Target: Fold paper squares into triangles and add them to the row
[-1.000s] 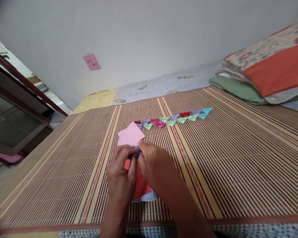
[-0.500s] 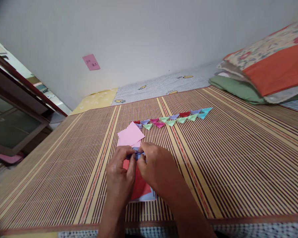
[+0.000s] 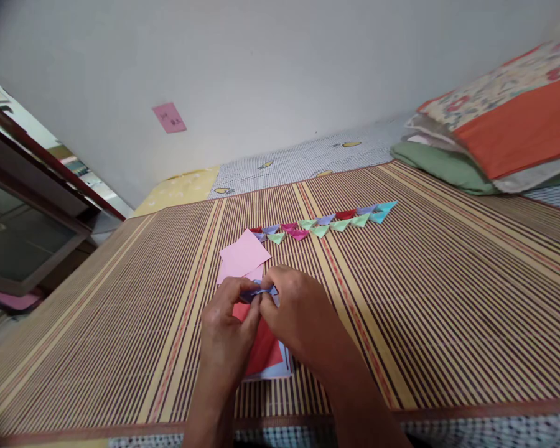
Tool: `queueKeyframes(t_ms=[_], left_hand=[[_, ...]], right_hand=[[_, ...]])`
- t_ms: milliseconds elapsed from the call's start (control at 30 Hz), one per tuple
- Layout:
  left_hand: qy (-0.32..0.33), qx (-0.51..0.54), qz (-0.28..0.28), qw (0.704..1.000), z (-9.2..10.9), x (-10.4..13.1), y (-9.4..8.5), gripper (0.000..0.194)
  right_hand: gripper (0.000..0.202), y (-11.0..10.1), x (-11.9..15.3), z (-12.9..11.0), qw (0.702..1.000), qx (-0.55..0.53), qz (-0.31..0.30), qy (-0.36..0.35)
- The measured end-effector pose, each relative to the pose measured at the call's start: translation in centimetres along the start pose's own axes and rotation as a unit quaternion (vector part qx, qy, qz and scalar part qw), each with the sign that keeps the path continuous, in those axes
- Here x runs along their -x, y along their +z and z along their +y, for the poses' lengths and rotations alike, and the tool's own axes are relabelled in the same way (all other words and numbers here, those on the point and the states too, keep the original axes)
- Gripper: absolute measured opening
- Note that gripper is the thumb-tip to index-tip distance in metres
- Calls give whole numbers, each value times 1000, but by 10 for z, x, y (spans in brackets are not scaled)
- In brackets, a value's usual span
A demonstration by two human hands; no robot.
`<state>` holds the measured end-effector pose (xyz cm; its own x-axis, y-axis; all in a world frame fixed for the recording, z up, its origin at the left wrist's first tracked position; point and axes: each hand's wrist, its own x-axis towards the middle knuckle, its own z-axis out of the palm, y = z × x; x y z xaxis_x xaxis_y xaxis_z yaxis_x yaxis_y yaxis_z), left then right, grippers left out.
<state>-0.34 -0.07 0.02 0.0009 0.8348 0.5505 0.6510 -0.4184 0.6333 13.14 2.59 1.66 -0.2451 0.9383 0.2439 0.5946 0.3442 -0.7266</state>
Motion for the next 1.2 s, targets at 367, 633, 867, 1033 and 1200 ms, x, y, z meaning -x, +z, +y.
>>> queueKeyframes(t_ms=[367, 633, 867, 1033, 1200], left_hand=[[4, 7, 12, 1000, 0, 1, -1, 26], [-51, 9, -30, 998, -5, 1, -5, 22], [-93, 22, -14, 995, -4, 2, -4, 15], [-111, 57, -38, 992, -6, 3, -9, 16], [-100, 72, -75, 990, -10, 1, -20, 24]], right_hand=[[15, 2, -1, -9, 1000, 20, 5, -6], [14, 3, 1, -2, 998, 43, 14, -37], [15, 7, 1, -5, 995, 65, 36, -59], [16, 12, 2, -5, 993, 96, 34, -61], [14, 16, 2, -8, 991, 104, 19, -77]])
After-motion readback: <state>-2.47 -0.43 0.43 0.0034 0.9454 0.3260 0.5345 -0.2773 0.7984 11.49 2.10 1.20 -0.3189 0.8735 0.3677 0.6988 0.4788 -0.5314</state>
